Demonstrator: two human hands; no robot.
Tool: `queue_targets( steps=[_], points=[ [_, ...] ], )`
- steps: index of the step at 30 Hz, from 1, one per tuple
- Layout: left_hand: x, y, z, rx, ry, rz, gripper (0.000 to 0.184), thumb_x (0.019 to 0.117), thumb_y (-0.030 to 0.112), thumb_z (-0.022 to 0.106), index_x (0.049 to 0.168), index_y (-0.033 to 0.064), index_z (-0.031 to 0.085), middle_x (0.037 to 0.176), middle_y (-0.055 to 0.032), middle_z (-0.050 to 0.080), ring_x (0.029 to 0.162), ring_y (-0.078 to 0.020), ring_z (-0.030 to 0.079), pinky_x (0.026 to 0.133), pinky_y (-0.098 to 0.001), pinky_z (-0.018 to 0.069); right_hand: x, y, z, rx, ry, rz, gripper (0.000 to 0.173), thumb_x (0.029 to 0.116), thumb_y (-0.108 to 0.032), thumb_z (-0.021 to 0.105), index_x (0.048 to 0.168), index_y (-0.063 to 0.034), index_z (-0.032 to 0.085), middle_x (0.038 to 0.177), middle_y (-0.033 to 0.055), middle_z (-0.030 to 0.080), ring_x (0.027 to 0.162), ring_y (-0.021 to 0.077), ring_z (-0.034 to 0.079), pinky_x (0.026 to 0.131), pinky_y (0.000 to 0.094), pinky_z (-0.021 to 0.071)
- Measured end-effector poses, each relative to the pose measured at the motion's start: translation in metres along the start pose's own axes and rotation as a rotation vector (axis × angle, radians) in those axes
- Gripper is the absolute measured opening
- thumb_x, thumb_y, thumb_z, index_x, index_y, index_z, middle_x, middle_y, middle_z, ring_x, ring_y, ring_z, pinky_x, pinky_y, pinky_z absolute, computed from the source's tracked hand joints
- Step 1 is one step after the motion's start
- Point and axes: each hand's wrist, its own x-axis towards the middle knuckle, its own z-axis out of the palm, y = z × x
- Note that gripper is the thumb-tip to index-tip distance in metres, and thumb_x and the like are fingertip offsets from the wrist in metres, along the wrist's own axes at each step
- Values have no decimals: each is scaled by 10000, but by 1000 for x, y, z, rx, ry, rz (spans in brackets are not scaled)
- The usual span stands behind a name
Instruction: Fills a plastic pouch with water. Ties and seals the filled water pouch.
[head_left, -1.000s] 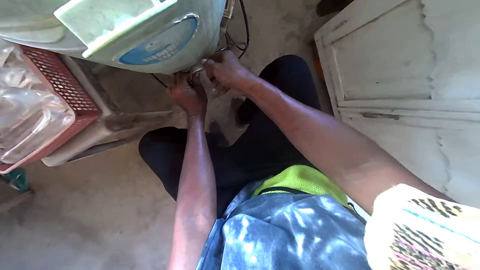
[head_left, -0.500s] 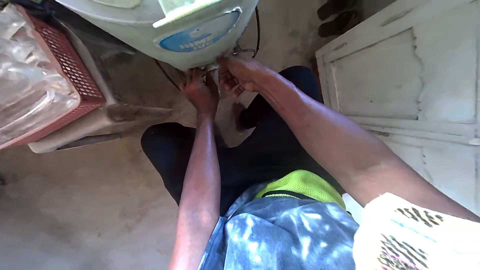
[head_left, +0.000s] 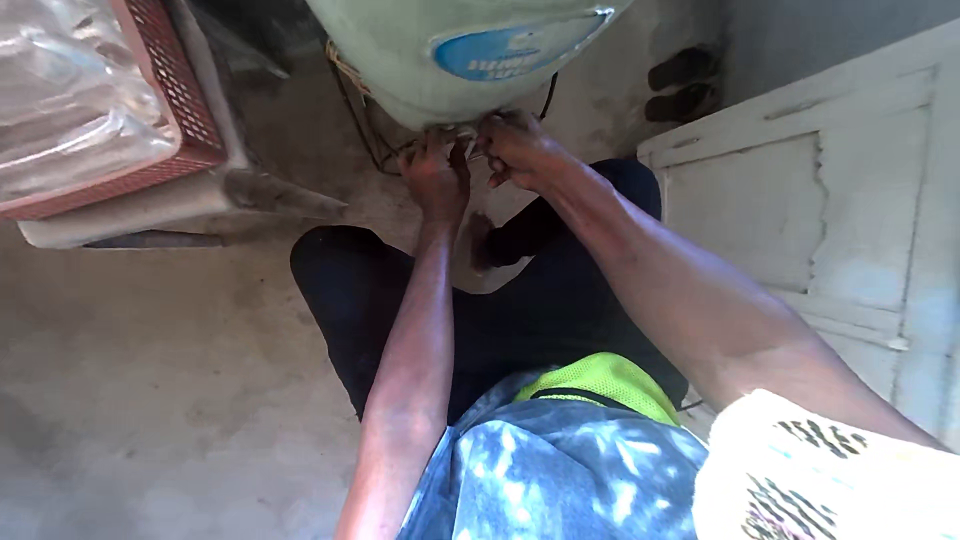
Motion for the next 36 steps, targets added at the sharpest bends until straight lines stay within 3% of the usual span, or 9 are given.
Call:
queue_targets(
  steps=[5,8,10,13,20,25,28,31,36],
  points=[
    [-9,-11,-3,-127,-77,-175,408,891,144,766,1228,-55,651,1129,-238,680,824,-319,686,757,-472,569,6,10,1,-15,9,-48,163,1097,-181,457,1002,-77,539,700,-6,471,444,76,415,419,263,475],
    [-8,-15,-16,-147,-265,-278,398,945,89,655,1313,-52,596,1243,-237,657,1007,-341,692,892,-485,563,6,8,0,-116,4,-45,169,1091,-204,470,997,-85,545,705,-15,466,446,68,405,415,251,460],
    [-4,-14,-23,-165,-325,-360,354,970,53,555,1306,-48,604,1236,-222,672,1081,-321,683,954,-461,550,5,4,1,-205,12,-31,196,1091,-220,480,976,-79,555,666,-16,443,442,80,411,422,265,463],
    [4,-7,-34,-194,-403,-574,323,1040,115,509,1311,-32,605,1173,-199,693,1048,-285,688,949,-450,545,6,7,2,-347,-8,-26,231,1080,-216,483,922,-69,565,658,-9,464,451,89,454,445,275,486],
    [4,-8,-36,-366,-520,-787,346,1045,308,596,1158,-13,658,1008,-161,679,884,-238,661,836,-427,546,14,42,12,-598,-1,-28,298,1088,-234,462,1076,7,636,847,119,581,602,196,568,574,396,529],
    [0,-7,-48,-216,-731,-714,421,978,261,711,1257,-42,622,1103,-208,688,965,-294,686,907,-466,553,-8,49,13,-823,-109,-219,298,1073,-172,483,987,55,657,900,211,642,768,327,648,718,530,533],
    [4,9,-66,-8,-841,-615,295,971,201,685,1185,-2,663,1074,-189,701,1014,-330,681,919,-531,537,-21,51,10,-889,-142,-328,263,1029,-156,544,887,29,665,853,194,650,820,351,649,737,567,504],
    [10,32,-91,197,-856,-503,240,992,202,604,1125,26,698,1076,-191,709,1052,-372,680,888,-594,532,-37,48,4,-971,-174,-339,259,1010,-178,546,889,7,682,869,191,671,856,373,671,736,598,511],
    [11,67,-120,270,-799,-381,202,976,184,606,1057,25,700,1010,-192,710,1008,-375,686,853,-586,535,-70,32,1,-1051,-177,-368,255,988,-197,581,853,-9,687,855,188,677,866,382,674,734,600,506]
  ],
)
